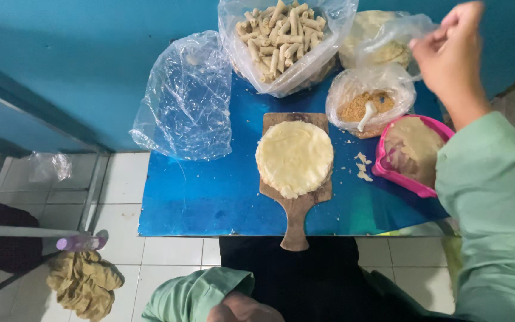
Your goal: The person shapes pieces of soft dough by hand, stretching and flattening them over a round dough base on a small wooden board. They then use a knife to cut the flattened dough, set pieces aside, and continue shaping additional dough pieces on the board.
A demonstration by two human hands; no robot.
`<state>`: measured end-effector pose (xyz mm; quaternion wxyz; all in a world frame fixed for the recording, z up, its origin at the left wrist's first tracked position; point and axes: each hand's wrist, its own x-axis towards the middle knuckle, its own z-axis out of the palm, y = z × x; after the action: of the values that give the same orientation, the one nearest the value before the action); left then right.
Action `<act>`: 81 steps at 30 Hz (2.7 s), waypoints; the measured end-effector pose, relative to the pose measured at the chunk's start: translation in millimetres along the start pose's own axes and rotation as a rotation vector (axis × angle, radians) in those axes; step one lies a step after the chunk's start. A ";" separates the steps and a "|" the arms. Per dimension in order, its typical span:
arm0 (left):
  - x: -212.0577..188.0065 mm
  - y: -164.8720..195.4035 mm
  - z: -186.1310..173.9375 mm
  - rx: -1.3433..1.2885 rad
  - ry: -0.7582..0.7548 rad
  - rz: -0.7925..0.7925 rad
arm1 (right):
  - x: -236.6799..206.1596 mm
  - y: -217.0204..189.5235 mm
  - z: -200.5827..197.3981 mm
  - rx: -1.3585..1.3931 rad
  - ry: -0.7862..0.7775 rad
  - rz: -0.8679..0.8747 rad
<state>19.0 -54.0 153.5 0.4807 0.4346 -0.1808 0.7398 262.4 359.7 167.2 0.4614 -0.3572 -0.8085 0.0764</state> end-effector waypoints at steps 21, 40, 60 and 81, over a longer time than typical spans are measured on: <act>74.3 -51.6 -92.9 0.791 0.182 -0.312 | 19.2 94.7 69.4 -0.737 -0.552 -0.224; 96.9 -102.0 -164.3 0.765 0.336 -0.809 | 74.2 140.4 58.2 -0.410 -0.571 -0.120; 121.2 -187.6 -239.0 1.621 -0.092 -0.537 | 45.4 129.8 53.5 -0.247 -0.405 -0.034; 144.8 -258.9 -325.3 1.991 -0.288 -0.729 | 35.8 97.5 52.0 -0.559 -0.484 -0.092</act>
<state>68.1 371.5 51.6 0.0761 0.7425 0.5900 0.3080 258.8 465.1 118.5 0.1448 -0.4041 -0.8991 -0.0859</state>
